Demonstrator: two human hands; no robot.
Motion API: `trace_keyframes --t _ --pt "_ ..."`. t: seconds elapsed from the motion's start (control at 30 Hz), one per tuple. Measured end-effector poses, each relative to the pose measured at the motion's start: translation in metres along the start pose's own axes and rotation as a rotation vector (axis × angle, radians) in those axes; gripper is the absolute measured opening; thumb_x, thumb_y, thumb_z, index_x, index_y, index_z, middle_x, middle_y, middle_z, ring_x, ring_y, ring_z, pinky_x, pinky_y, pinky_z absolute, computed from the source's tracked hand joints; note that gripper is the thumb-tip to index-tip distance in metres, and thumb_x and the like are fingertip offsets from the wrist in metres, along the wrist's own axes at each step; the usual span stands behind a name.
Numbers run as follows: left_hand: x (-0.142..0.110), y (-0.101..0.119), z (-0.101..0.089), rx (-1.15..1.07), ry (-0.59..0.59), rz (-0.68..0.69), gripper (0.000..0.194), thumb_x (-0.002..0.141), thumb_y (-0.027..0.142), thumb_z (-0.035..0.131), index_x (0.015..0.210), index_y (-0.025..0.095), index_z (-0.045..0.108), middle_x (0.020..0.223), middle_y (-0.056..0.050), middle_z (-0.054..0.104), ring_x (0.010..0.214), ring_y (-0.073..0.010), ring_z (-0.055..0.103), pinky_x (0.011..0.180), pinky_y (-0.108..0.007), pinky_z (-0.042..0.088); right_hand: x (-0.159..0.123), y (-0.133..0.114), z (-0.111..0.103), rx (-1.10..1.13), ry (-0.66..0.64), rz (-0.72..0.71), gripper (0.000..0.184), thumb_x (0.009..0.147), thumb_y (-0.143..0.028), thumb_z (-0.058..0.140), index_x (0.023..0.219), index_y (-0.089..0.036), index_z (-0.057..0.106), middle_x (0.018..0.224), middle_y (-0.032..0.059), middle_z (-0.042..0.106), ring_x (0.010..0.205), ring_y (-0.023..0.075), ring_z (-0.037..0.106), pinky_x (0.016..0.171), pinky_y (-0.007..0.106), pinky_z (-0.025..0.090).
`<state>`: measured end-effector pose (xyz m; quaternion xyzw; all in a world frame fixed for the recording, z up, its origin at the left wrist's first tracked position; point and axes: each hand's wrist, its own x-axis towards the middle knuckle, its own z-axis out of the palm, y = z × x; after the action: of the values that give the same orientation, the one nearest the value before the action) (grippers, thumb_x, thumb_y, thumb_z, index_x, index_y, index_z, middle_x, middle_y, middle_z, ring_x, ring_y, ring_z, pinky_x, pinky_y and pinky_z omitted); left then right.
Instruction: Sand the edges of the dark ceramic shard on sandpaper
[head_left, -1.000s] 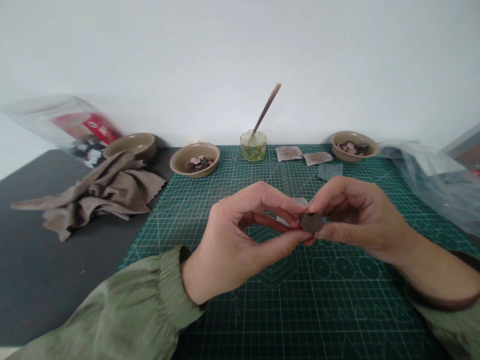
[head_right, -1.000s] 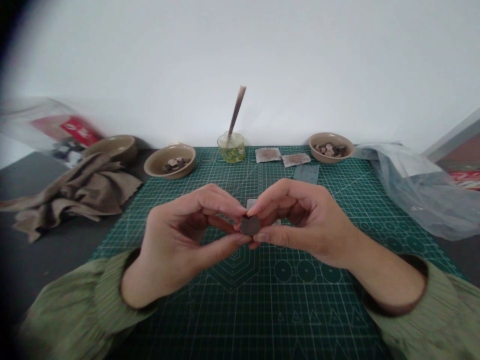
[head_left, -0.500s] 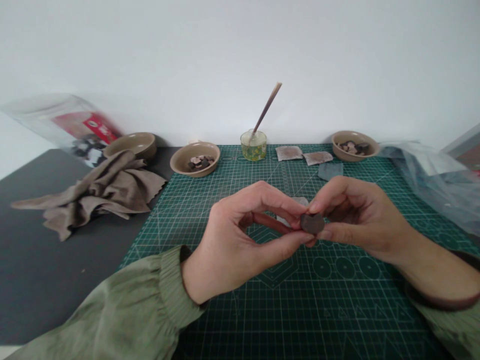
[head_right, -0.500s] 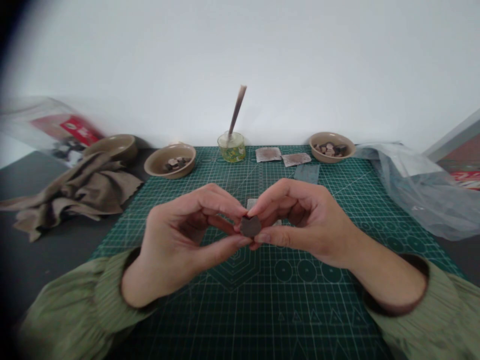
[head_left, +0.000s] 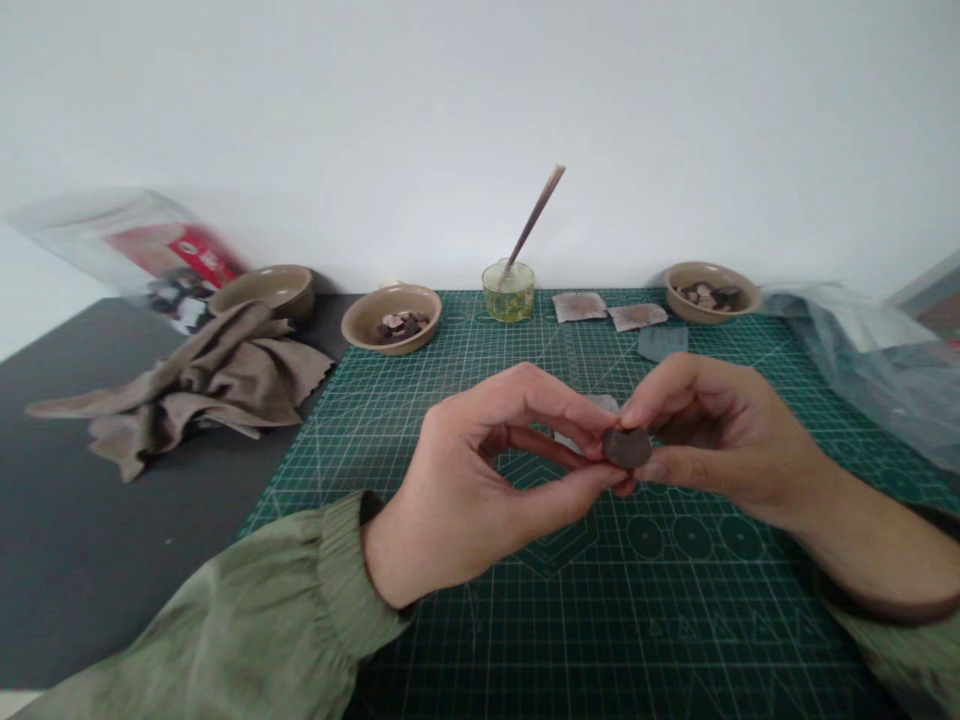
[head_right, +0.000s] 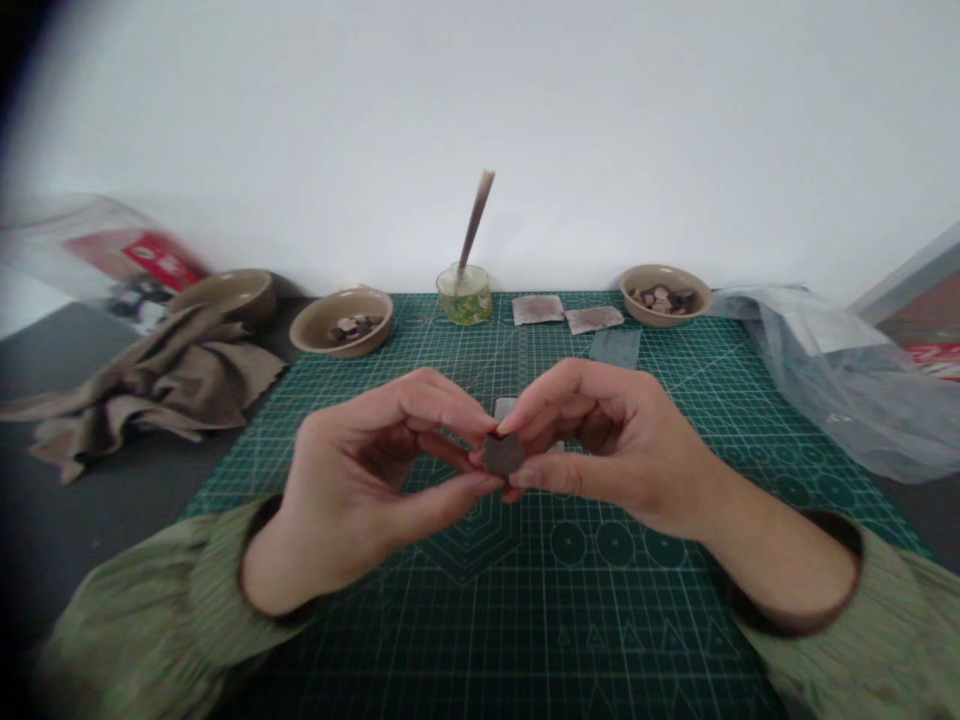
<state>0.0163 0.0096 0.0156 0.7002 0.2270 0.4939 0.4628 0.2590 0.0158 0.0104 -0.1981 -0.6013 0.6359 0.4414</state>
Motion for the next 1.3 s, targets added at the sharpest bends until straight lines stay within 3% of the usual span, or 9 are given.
trace_keyframes --t 0.23,0.37,0.6,1.07,1.3 --pt "-0.0006 0.0037 0.0003 -0.041 0.008 -0.029 0.035 0.083 0.0 0.093 0.112 0.016 0.082 0.105 -0.003 0.079 0.092 -0.0145 0.081 0.083 -0.023 0.073 -0.001 -0.0001 -0.0006 0.01 -0.017 0.006 0.037 0.093 0.001 0.087 0.119 -0.025 0.083 0.103 0.0018 0.09 0.09 0.0154 0.089 0.083 0.018 0.07" --pt "0.0 0.0051 -0.0001 -0.052 0.007 -0.06 0.027 0.09 0.004 0.089 0.113 0.016 0.082 0.104 -0.004 0.079 0.093 -0.0135 0.08 0.082 -0.022 0.072 -0.0018 -0.0005 -0.0011 0.004 -0.014 0.014 0.036 0.093 0.001 0.087 0.118 -0.025 0.084 0.101 0.0012 0.09 0.089 0.0154 0.089 0.083 0.018 0.07" --pt "0.0009 0.0035 0.0016 -0.04 0.011 -0.04 0.033 0.083 0.002 0.092 0.112 0.014 0.081 0.104 -0.005 0.079 0.092 -0.0157 0.081 0.082 -0.024 0.073 -0.0014 0.0003 -0.0013 -0.004 -0.025 0.013 0.037 0.094 0.0 0.086 0.12 -0.026 0.083 0.105 0.0013 0.09 0.091 0.0144 0.088 0.084 0.017 0.069" --pt "-0.0006 0.0055 -0.0017 -0.048 -0.005 -0.065 0.025 0.093 0.005 0.086 0.115 0.015 0.081 0.106 -0.005 0.079 0.094 -0.0129 0.079 0.083 -0.021 0.07 -0.0012 0.0009 -0.0007 0.017 -0.012 0.02 0.035 0.093 0.001 0.087 0.117 -0.024 0.084 0.099 0.0014 0.09 0.087 0.0153 0.089 0.081 0.019 0.07" --pt "-0.0009 0.0062 -0.0005 -0.044 -0.014 -0.036 0.03 0.088 0.0 0.085 0.114 0.014 0.08 0.108 -0.006 0.079 0.093 -0.0142 0.08 0.084 -0.022 0.071 -0.0024 0.0006 -0.0008 0.023 -0.012 0.023 0.036 0.094 0.001 0.086 0.119 -0.025 0.083 0.1 0.0017 0.09 0.089 0.015 0.089 0.082 0.018 0.07"
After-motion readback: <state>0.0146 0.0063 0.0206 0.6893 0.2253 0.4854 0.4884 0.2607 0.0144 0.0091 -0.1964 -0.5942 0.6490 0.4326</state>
